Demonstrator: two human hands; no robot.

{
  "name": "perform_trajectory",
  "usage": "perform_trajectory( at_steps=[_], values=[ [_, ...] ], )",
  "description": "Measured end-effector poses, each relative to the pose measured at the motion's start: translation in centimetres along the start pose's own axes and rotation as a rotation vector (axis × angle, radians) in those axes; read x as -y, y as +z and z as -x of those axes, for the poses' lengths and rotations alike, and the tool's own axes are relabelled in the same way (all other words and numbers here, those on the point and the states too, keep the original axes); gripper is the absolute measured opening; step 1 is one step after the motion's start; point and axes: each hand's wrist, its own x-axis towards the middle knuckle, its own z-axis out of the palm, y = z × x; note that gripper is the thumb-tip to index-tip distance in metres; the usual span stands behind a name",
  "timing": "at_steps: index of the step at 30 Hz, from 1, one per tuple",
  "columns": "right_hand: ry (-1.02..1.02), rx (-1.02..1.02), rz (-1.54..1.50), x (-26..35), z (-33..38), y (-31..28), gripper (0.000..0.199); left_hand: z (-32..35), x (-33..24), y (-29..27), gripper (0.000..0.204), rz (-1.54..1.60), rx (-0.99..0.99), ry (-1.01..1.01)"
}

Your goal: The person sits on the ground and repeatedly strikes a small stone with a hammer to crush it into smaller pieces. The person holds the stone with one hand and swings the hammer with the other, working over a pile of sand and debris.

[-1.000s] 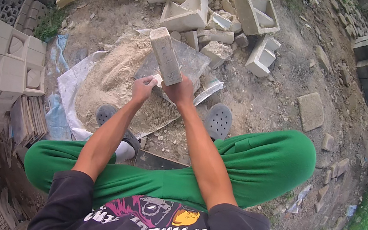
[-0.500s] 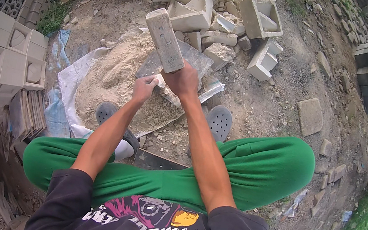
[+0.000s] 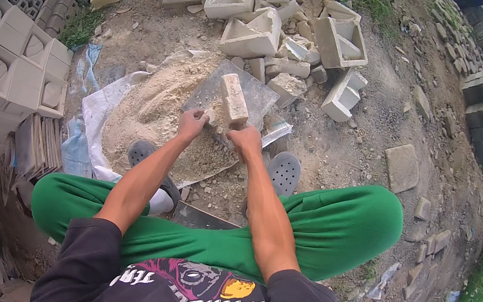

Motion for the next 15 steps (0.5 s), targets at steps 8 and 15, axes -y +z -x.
perform_trajectory(
  at_steps=[8,15],
  values=[
    [0.135,-0.049,0.011,-1.4,-0.1,-2.5,0.050,0.6,3.5,-2.4,0.031,0.026,-0.253,-0.157],
    [0.080,0.016,-0.005,-3.6,0.2,-0.5,0.052,4.0,1.0,-2.9,0.036,-0.359,-0.386,0.064]
  ],
)
